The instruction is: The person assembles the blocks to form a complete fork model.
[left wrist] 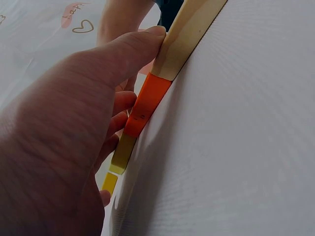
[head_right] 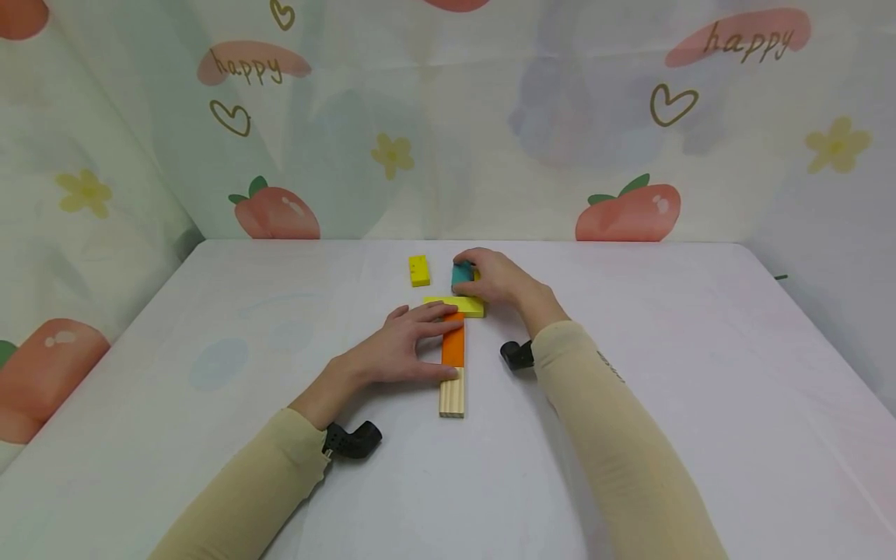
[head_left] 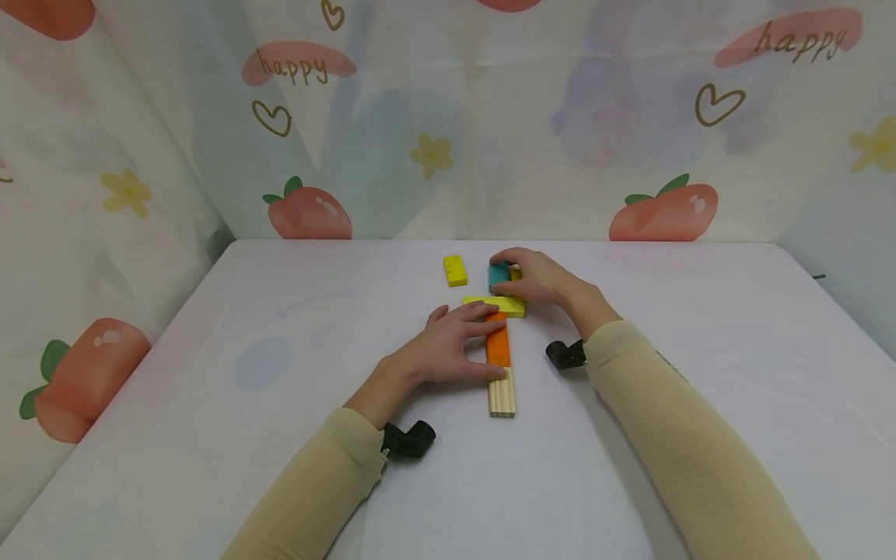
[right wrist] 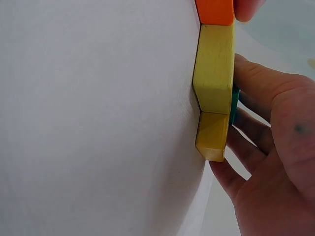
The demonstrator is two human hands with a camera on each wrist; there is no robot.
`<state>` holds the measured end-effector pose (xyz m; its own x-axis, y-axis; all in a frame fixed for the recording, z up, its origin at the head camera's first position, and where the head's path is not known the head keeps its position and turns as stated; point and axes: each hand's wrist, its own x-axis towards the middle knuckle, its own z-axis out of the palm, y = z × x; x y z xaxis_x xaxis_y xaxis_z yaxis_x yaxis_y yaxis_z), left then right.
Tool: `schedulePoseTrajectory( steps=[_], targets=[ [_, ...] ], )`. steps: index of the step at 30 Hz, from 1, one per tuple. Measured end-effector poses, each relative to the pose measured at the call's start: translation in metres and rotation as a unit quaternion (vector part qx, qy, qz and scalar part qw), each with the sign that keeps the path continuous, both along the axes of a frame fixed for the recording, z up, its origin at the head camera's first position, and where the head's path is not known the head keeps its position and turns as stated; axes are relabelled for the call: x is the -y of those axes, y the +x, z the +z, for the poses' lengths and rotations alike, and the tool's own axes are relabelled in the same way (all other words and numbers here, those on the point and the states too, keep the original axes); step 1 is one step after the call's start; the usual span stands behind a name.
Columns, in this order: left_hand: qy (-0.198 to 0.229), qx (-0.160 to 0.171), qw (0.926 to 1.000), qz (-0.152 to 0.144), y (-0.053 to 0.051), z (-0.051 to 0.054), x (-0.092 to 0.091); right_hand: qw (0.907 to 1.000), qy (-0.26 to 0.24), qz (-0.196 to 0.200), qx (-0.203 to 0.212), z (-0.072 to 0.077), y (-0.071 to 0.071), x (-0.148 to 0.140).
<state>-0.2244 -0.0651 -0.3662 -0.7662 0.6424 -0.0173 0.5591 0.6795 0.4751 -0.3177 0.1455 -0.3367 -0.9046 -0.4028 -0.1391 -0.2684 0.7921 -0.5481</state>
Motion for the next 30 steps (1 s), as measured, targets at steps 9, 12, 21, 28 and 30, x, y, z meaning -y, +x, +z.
schedulePoseTrajectory(
  steps=[9,12,21,28,30],
  targets=[
    [0.002,0.001,1.0,0.0,-0.0002,-0.0007,-0.0001,1.0,0.001,0.008,0.002,-0.0001,-0.001,0.0021],
    [0.003,0.001,1.0,0.0,-0.0003,-0.0014,-0.0002,1.0,0.001,0.008,0.004,-0.0012,-0.0014,0.0035],
    [0.004,0.001,1.0,0.0,-0.0004,-0.0005,0.0004,0.9999,0.0,0.014,0.003,-0.0008,-0.0008,0.0071],
    [0.001,-0.002,1.0,-0.001,-0.0005,0.0,0.0002,0.9999,-0.012,-0.001,0.005,-0.0019,-0.0033,0.0028],
    [-0.001,-0.003,1.0,-0.002,-0.0006,-0.0002,-0.0002,0.9999,-0.014,-0.004,0.005,-0.0018,-0.0036,0.001]
  ],
)
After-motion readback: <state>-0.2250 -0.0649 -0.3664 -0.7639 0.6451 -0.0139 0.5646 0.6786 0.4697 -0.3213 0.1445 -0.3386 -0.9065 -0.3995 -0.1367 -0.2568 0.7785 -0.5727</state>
